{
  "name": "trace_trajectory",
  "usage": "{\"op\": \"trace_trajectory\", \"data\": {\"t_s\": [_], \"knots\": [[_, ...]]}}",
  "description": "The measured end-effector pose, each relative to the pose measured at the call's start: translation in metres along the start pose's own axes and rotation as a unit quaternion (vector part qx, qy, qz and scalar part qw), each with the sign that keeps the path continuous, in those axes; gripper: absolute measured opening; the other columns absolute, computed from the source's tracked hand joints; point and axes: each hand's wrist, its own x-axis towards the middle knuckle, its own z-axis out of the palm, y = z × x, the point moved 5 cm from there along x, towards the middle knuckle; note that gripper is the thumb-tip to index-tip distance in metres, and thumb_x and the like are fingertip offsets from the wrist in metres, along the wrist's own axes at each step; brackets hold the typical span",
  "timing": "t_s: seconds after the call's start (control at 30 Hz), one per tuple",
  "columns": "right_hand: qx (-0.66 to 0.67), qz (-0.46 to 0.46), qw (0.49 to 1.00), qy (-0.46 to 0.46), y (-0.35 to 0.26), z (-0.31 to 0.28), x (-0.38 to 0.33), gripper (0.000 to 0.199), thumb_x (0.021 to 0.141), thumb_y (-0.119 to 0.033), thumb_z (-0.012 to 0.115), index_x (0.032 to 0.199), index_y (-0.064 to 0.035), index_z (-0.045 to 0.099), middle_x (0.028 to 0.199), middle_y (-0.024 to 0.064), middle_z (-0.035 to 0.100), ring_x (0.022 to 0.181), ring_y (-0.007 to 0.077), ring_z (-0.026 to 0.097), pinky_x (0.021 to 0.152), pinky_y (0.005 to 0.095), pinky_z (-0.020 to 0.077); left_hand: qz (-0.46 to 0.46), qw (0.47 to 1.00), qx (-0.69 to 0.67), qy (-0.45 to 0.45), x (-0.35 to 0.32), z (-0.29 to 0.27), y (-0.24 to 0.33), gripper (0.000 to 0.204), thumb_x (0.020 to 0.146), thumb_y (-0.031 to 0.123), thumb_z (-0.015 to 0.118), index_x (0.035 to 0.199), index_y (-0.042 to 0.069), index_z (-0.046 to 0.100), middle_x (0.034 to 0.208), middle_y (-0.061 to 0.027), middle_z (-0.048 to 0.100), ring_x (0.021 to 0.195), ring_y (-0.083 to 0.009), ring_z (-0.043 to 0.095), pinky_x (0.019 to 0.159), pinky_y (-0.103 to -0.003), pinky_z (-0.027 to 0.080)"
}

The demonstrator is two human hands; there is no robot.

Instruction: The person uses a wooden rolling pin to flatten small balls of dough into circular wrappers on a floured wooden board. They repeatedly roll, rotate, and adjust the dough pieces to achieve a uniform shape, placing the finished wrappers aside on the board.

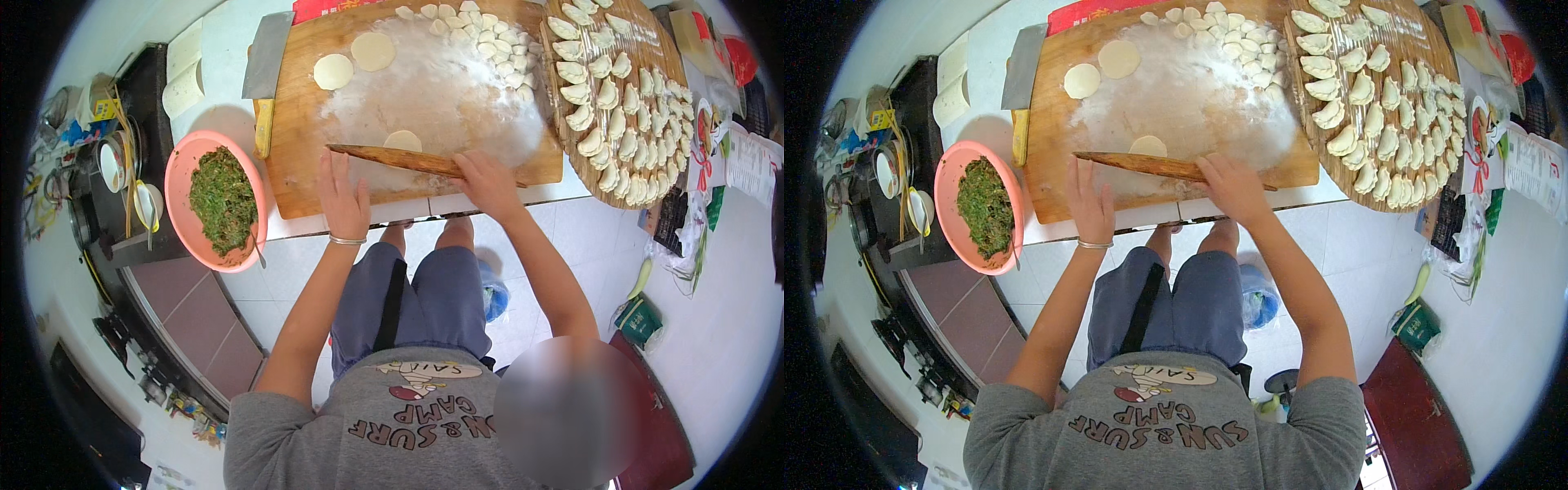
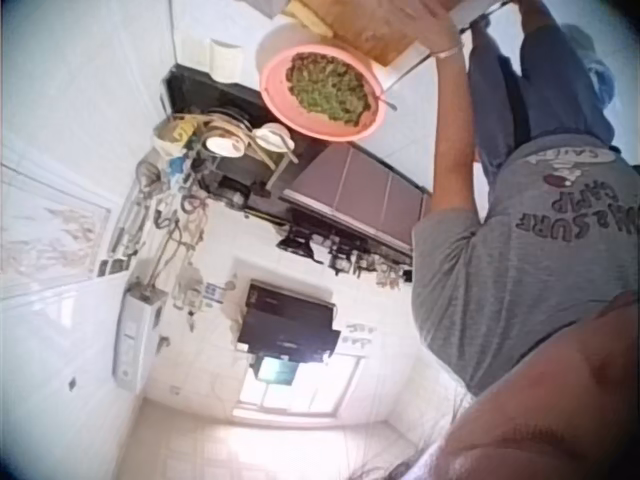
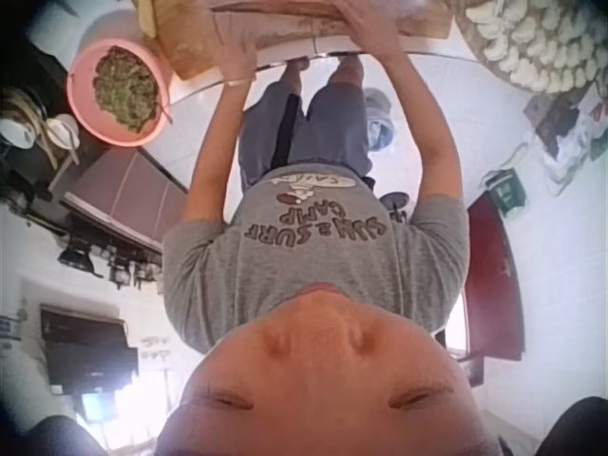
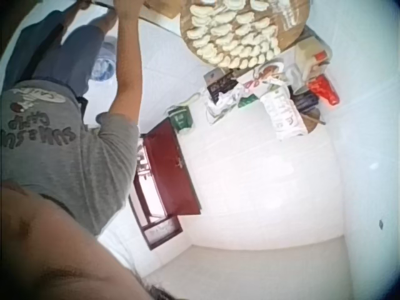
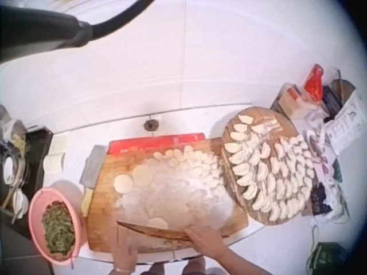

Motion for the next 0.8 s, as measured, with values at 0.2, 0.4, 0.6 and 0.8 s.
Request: {"op": "trace_trajectory", "data": {"t_s": [0.2,0.4,0.6,0.8], "knots": [[-0.112,-0.088,0.984,0.108,-0.023,-0.006,0.072,0.053,0.084,-0.039,0.064,0.128,-0.0127,0.052,0.138,0.0131,0.047,0.121,0.0338,0.048,0.098,0.0485,0.0400,-0.005,0.992,0.095,-0.077,0.042,0.023,-0.016,0.065,0.092,0.035,0.047,0.148,0.005,0.034,0.155,-0.0191,0.026,0.140,-0.0454,0.024,0.114,-0.056,0.017],[-0.128,-0.102,0.986,0.011,-0.028,0.018,0.029,0.060,0.084,-0.041,0.063,0.137,-0.0178,0.049,0.137,0.0104,0.049,0.118,0.0319,0.052,0.094,0.0442,0.0425,0.003,0.992,0.079,-0.101,-0.050,0.017,-0.021,0.068,0.091,0.036,0.050,0.149,0.006,0.032,0.155,-0.0204,0.025,0.141,-0.0448,0.022,0.115,-0.055,0.015],[0.074,0.035,0.997,0.002,0.005,0.027,0.047,0.040,0.092,-0.038,0.058,0.123,-0.0126,0.057,0.095,0.0112,0.065,0.080,0.0304,0.063,0.069,0.0406,0.0485,-0.025,0.998,0.015,-0.047,0.039,0.015,0.000,0.066,0.090,0.029,0.054,0.148,0.007,0.033,0.155,-0.0202,0.024,0.142,-0.0438,0.020,0.115,-0.053,0.017],[0.452,0.262,0.841,-0.144,0.025,0.027,0.047,0.033,0.100,-0.032,0.047,0.114,-0.0047,0.060,0.075,0.0051,0.058,0.055,0.0098,0.051,0.049,0.0233,0.0422,0.175,0.983,-0.039,-0.041,0.045,0.038,0.041,0.064,0.088,0.016,0.062,0.145,0.003,0.036,0.150,-0.0212,0.032,0.135,-0.0383,0.036,0.112,-0.051,0.027]]}}
